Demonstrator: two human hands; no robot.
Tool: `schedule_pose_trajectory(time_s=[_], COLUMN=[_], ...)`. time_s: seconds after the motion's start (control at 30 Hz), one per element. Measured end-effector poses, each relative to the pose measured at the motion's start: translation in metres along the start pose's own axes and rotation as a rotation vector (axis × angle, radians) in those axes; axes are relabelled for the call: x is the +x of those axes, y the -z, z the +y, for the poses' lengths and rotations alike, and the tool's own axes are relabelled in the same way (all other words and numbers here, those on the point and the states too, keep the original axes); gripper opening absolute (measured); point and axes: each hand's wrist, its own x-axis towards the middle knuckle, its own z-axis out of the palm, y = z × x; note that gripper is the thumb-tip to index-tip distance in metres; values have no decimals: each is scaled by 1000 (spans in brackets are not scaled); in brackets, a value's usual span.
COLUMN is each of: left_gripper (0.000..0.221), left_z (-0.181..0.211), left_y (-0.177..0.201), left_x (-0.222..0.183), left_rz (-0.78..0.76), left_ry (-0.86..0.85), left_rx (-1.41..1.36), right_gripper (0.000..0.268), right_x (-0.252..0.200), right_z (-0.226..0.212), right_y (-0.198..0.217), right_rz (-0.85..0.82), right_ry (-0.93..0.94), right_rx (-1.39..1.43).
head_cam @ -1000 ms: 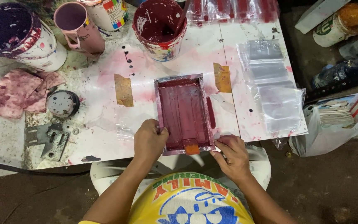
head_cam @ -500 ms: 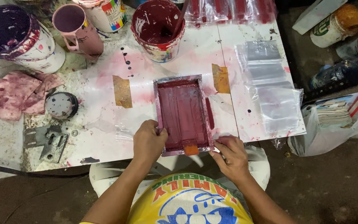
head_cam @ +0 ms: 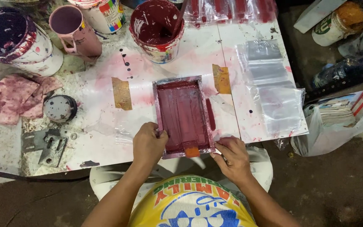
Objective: Manual screen printing of red ink onto small plastic bags using a screen frame and squeegee.
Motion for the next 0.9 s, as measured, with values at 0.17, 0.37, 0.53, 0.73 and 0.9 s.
schedule_pose_trajectory(time_s=[0.17, 0.37, 0.53, 0.73, 0.9], left_gripper=[29, 28, 29, 28, 28], left_z=[6, 1, 5, 9, 9], left_y=[6, 2, 5, 7, 7], left_x=[-2, 0, 0, 0, -1], left_rz=[-25, -15, -28, -29, -33], left_ry=[22, -9, 31, 32, 44], left_rx=[-21, -6, -36, -68, -54], right_gripper=[20, 20, 21, 20, 21], right_x=[2, 1, -1, 0, -2], right_z=[-3, -3, 0, -1, 0], right_y=[1, 1, 0, 0, 0], right_rz=[-7, -11, -22, -24, -27], right_ry=[-4, -17, -15, -21, -29], right_rx=[-9, -11, -30, -28, -36])
